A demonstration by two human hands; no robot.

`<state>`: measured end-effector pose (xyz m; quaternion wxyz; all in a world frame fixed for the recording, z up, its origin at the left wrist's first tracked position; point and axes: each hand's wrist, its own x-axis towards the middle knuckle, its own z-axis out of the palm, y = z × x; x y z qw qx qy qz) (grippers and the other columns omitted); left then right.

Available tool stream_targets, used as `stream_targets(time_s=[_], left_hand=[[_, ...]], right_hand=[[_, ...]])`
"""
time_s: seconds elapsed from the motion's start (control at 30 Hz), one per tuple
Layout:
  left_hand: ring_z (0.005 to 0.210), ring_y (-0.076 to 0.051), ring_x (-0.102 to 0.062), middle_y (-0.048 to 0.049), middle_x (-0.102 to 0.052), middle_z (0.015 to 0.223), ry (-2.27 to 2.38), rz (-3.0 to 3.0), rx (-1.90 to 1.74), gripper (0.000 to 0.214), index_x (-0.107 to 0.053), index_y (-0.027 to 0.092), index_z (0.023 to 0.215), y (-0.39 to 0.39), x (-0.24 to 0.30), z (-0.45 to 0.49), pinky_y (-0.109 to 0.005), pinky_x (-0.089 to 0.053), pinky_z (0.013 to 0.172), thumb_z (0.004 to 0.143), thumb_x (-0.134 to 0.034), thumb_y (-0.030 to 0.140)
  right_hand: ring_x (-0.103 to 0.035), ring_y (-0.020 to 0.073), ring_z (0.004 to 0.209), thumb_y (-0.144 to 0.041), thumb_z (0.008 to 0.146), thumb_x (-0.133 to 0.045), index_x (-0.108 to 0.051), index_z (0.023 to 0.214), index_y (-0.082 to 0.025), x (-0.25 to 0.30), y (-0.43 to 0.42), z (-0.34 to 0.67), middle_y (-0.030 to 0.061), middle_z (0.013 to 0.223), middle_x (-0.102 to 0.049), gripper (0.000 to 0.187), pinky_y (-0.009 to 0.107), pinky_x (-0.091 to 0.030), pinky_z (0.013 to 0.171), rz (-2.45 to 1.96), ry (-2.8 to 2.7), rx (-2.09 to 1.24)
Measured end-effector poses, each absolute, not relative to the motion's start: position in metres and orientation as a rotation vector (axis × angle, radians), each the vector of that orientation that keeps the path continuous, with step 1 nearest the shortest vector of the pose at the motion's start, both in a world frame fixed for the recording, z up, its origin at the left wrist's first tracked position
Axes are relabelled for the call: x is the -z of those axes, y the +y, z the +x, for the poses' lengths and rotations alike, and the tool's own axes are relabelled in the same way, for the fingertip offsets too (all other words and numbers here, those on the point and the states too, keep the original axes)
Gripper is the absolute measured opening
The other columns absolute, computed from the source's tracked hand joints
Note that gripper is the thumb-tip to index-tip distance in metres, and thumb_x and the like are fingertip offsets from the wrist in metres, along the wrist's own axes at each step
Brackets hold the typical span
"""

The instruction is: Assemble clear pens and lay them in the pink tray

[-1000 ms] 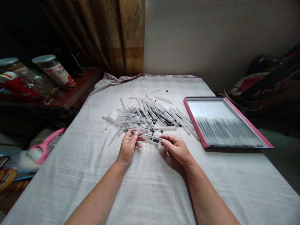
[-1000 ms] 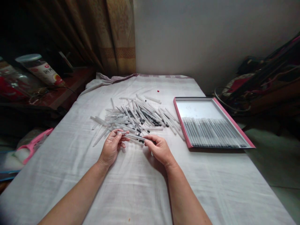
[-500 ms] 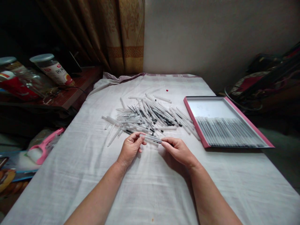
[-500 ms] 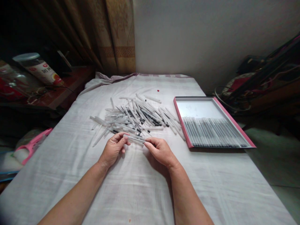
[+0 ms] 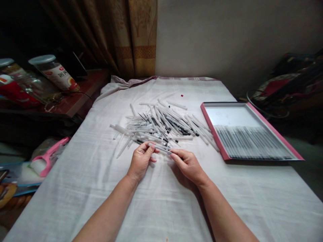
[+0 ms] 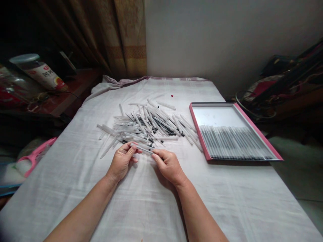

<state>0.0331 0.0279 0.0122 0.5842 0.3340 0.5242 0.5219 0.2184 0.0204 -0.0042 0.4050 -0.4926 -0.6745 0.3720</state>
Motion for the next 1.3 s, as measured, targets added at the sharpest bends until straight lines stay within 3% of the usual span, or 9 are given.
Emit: stream_targets(time_s=[0.27, 0.4, 0.5, 0.6, 0.7, 0.93, 1.3], left_hand=[[0.065, -0.013, -0.066, 0.0000, -0.064, 0.073, 1.241, 0.805, -1.198, 0.045, -0.065, 0.015, 0.086, 0.029, -0.015, 0.036, -0.016, -0.051, 0.041, 0.062, -0.079, 0.050], [0.062, -0.012, -0.064, 0.0013, -0.063, 0.075, 1.194, 0.847, -1.213, 0.052, -0.062, 0.016, 0.103, 0.028, -0.016, 0.035, -0.016, -0.050, 0.041, 0.065, -0.079, 0.048], [0.062, -0.012, -0.065, 0.0015, -0.063, 0.078, 1.154, 0.826, -1.228, 0.062, -0.056, 0.019, 0.115, 0.029, -0.017, 0.032, -0.017, -0.051, 0.040, 0.065, -0.078, 0.048], [0.061, -0.011, -0.064, 0.0015, -0.062, 0.078, 1.126, 0.847, -1.186, 0.062, -0.056, 0.018, 0.114, 0.031, -0.016, 0.030, -0.017, -0.051, 0.041, 0.066, -0.077, 0.050], [0.061, -0.011, -0.063, 0.0012, -0.062, 0.077, 1.126, 0.885, -1.147, 0.059, -0.058, 0.017, 0.110, 0.032, -0.015, 0.029, -0.017, -0.052, 0.043, 0.065, -0.077, 0.050], [0.061, -0.011, -0.062, 0.0001, -0.065, 0.076, 1.149, 0.915, -1.102, 0.051, -0.064, 0.016, 0.098, 0.031, -0.013, 0.028, -0.018, -0.052, 0.047, 0.063, -0.079, 0.050], [0.061, -0.012, -0.063, -0.0006, -0.066, 0.075, 1.158, 0.921, -1.081, 0.053, -0.065, 0.016, 0.096, 0.031, -0.015, 0.028, -0.020, -0.052, 0.048, 0.060, -0.080, 0.051]], right_hand=[[-0.071, 0.0209, 0.081, -0.029, 0.089, -0.050, -0.074, 0.094, -0.019, 0.001, 0.020, 0.215, 0.0065, 0.089, -0.077, 0.026, 0.032, -0.054, 0.075, -1.257, -1.775, -0.903], [-0.069, 0.0184, 0.074, -0.027, 0.088, -0.051, -0.073, 0.092, -0.019, -0.007, 0.020, 0.217, 0.0049, 0.082, -0.075, 0.024, 0.029, -0.053, 0.071, -1.269, -1.792, -0.824], [-0.067, 0.0193, 0.073, -0.033, 0.087, -0.052, -0.073, 0.090, -0.019, -0.015, 0.026, 0.242, 0.0065, 0.081, -0.073, 0.025, 0.030, -0.053, 0.070, -1.387, -1.573, -0.515], [-0.065, 0.0232, 0.082, -0.040, 0.084, -0.053, -0.074, 0.085, -0.018, -0.024, 0.032, 0.293, 0.0103, 0.086, -0.072, 0.030, 0.035, -0.051, 0.079, -1.610, -1.291, -0.051], [-0.063, 0.0258, 0.080, -0.038, 0.080, -0.054, -0.077, 0.085, -0.015, -0.030, 0.036, 0.347, 0.0135, 0.088, -0.071, 0.034, 0.037, -0.048, 0.075, -2.000, -1.152, 0.145], [-0.062, 0.0324, 0.086, -0.041, 0.084, -0.048, -0.079, 0.096, -0.024, -0.032, 0.043, 0.386, 0.0137, 0.095, -0.073, 0.038, 0.044, -0.038, 0.074, -2.566, -1.141, 0.153], [-0.062, 0.0284, 0.093, -0.036, 0.085, -0.044, -0.075, 0.108, -0.027, -0.020, 0.036, 0.382, 0.0111, 0.102, -0.073, 0.040, 0.041, -0.038, 0.080, -2.626, -1.257, 0.078]])
